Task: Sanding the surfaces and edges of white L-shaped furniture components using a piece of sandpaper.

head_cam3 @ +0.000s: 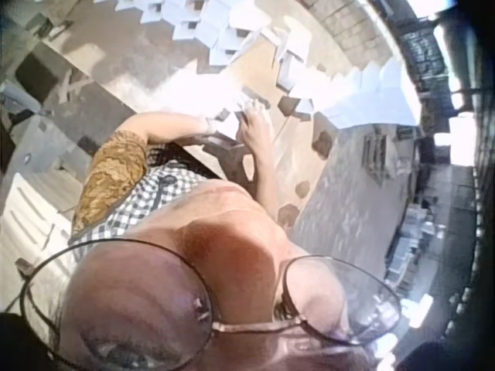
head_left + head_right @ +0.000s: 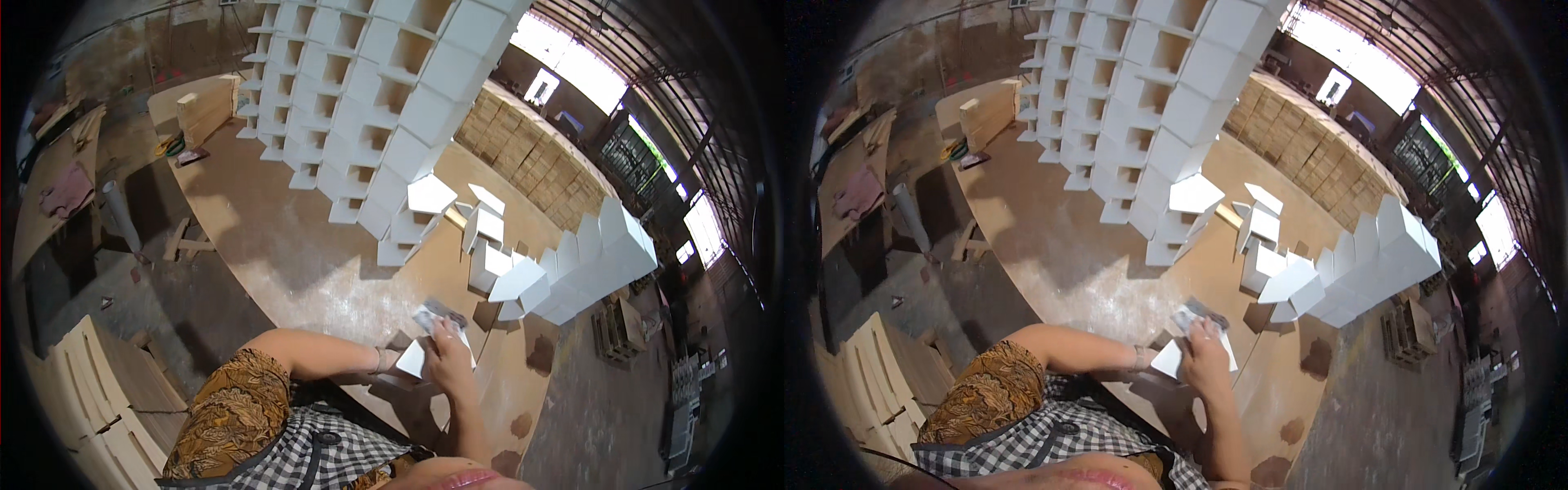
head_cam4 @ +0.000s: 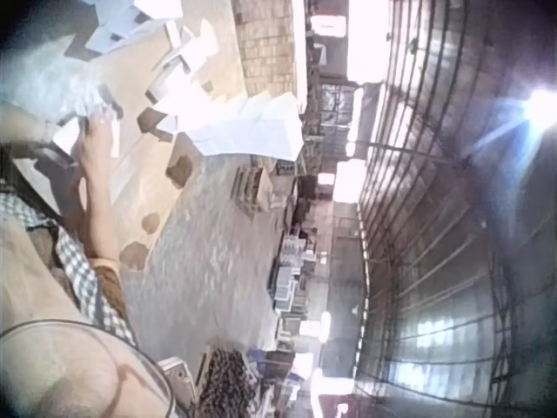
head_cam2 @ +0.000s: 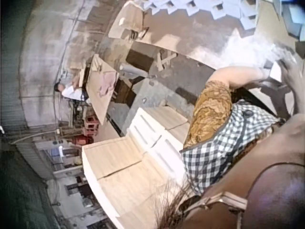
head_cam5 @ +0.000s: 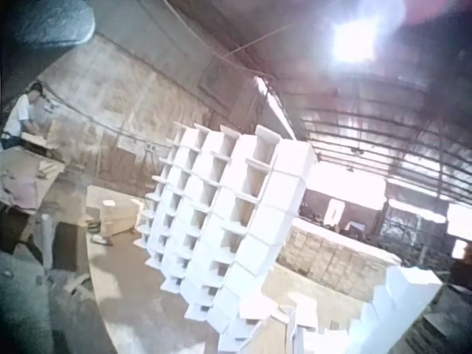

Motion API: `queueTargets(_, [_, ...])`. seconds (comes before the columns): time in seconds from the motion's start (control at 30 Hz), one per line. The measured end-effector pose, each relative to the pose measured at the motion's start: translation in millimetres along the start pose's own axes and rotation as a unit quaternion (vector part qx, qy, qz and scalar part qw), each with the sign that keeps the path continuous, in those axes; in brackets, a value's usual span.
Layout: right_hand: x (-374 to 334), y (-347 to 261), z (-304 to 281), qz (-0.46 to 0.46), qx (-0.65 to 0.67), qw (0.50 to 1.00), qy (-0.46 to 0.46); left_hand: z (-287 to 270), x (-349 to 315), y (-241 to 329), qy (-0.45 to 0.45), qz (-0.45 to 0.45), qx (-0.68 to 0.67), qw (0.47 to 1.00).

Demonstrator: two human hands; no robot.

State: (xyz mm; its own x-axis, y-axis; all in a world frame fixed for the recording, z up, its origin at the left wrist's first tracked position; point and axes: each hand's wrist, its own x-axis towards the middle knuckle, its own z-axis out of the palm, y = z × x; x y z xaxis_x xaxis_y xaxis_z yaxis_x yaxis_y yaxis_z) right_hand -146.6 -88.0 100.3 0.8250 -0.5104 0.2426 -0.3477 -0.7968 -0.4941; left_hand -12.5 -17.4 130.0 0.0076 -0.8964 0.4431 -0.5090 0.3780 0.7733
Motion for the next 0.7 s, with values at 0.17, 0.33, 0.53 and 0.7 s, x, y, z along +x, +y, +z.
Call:
queueTargets(0.17, [-51, -32, -7, -0.114, 0.017, 0.991, -0.063, 10, 0, -7, -0.034, -0.048, -0.118, 0.991])
queueTargets(0.33, [-60, -9, -19, -0.031, -0.051, 0.998, 0.008, 24, 1, -49, -0.103, -0.158, -0.293, 0.937])
queueTargets(0.53, [11, 18, -17, 0.076, -0.018, 0.994, 0.077, 112, -37, -185, -0.098, -0.214, -0.658, 0.715])
queueTargets(0.7, [-28, -33, 1, -0.061, -0.006, 0.998, -0.016, 122, -38, -163, -0.125, -0.169, -0.532, 0.820])
